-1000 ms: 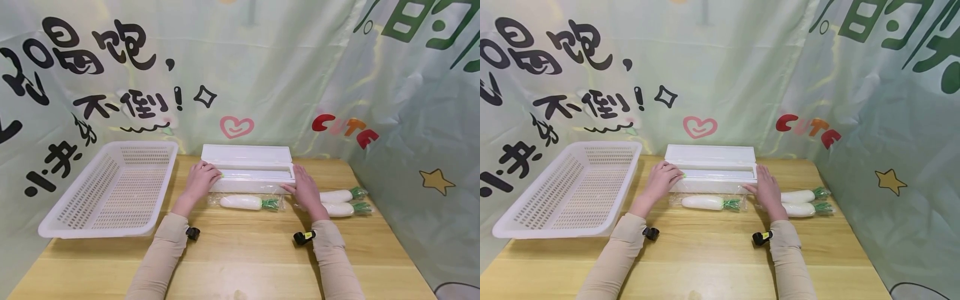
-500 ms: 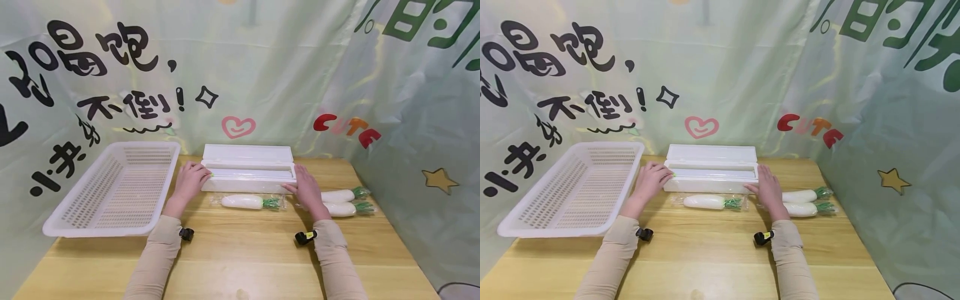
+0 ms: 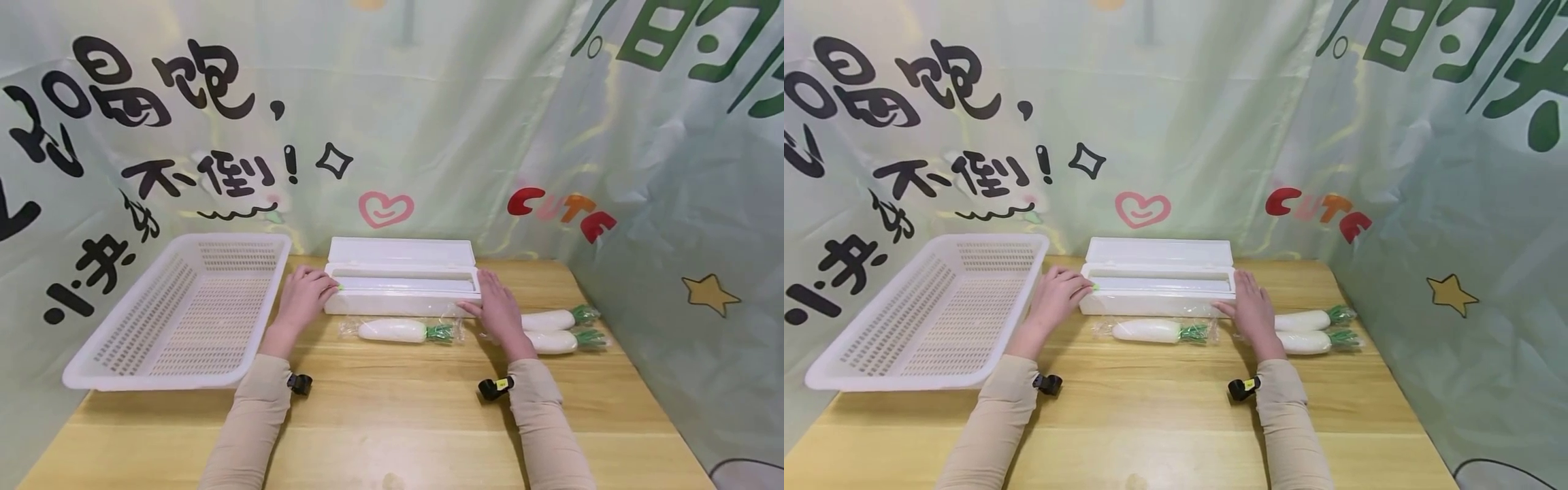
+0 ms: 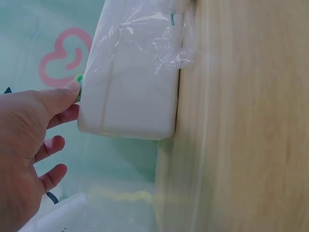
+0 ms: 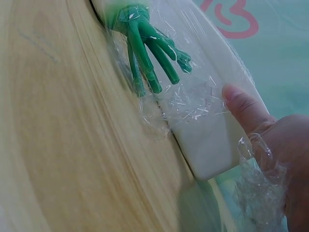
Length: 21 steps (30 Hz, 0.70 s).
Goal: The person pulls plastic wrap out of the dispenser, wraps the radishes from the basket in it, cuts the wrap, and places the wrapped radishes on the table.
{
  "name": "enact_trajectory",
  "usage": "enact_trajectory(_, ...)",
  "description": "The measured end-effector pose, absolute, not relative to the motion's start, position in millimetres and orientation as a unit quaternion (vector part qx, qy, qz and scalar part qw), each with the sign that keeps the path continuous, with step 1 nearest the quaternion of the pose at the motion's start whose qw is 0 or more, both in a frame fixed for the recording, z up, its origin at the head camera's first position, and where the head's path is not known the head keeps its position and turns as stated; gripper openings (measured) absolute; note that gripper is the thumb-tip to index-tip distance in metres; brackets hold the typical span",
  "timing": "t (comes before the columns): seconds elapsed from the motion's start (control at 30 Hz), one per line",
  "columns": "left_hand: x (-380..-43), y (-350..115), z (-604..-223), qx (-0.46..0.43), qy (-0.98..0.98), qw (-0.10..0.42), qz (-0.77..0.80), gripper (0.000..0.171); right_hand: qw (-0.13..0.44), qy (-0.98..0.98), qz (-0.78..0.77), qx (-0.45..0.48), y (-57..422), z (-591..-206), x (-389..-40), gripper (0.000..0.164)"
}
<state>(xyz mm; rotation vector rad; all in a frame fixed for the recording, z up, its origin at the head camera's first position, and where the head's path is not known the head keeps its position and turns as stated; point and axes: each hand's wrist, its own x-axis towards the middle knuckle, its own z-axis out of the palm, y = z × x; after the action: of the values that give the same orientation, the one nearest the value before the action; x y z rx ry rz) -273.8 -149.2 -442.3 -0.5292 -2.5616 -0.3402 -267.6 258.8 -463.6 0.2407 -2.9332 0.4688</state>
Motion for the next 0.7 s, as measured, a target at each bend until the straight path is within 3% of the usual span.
enact_trajectory(0.7, -269.0, -166.1, -427.9, -0.159, -0.956, 0.214, -0.122, 0.019, 0.083, -0.978, 0.174, 0.076, 253.2, -461.4, -267.6, 0.097)
